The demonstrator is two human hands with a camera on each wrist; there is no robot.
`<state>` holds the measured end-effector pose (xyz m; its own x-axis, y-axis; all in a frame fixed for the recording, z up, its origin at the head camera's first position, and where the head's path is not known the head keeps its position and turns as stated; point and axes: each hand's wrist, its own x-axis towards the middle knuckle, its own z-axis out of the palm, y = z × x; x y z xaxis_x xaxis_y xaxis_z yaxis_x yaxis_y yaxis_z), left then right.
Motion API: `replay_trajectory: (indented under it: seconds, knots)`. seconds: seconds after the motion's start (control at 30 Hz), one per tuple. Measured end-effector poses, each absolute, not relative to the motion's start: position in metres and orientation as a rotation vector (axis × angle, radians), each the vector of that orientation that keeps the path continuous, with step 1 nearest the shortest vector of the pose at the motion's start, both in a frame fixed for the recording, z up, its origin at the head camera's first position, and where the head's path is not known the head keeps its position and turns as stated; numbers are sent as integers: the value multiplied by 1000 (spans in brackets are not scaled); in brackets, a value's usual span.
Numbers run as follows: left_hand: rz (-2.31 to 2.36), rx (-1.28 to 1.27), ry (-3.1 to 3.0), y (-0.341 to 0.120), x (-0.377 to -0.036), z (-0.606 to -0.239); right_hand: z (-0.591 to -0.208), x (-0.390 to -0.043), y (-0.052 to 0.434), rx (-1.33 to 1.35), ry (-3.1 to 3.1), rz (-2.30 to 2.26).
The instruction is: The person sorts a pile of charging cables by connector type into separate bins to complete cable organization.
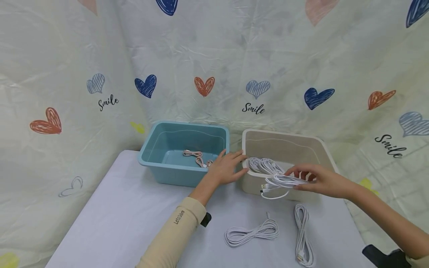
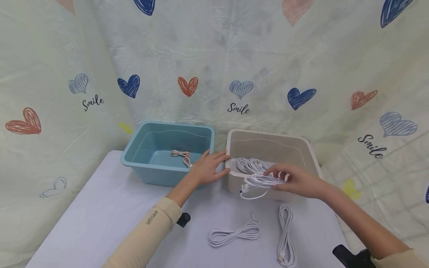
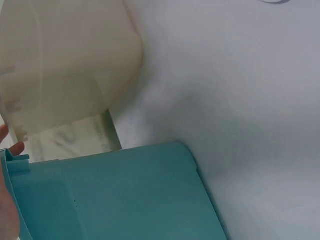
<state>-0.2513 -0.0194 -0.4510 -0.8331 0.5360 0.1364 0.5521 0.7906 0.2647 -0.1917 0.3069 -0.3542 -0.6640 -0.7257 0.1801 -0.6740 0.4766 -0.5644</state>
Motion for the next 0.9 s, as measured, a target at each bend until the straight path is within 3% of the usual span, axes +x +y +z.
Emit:
replay_trajectory:
  seconds: [0.9]
  knots:
    - [-473,-893,-2941,-20,-251,-449,-327,-272,326,-629,2897,-743]
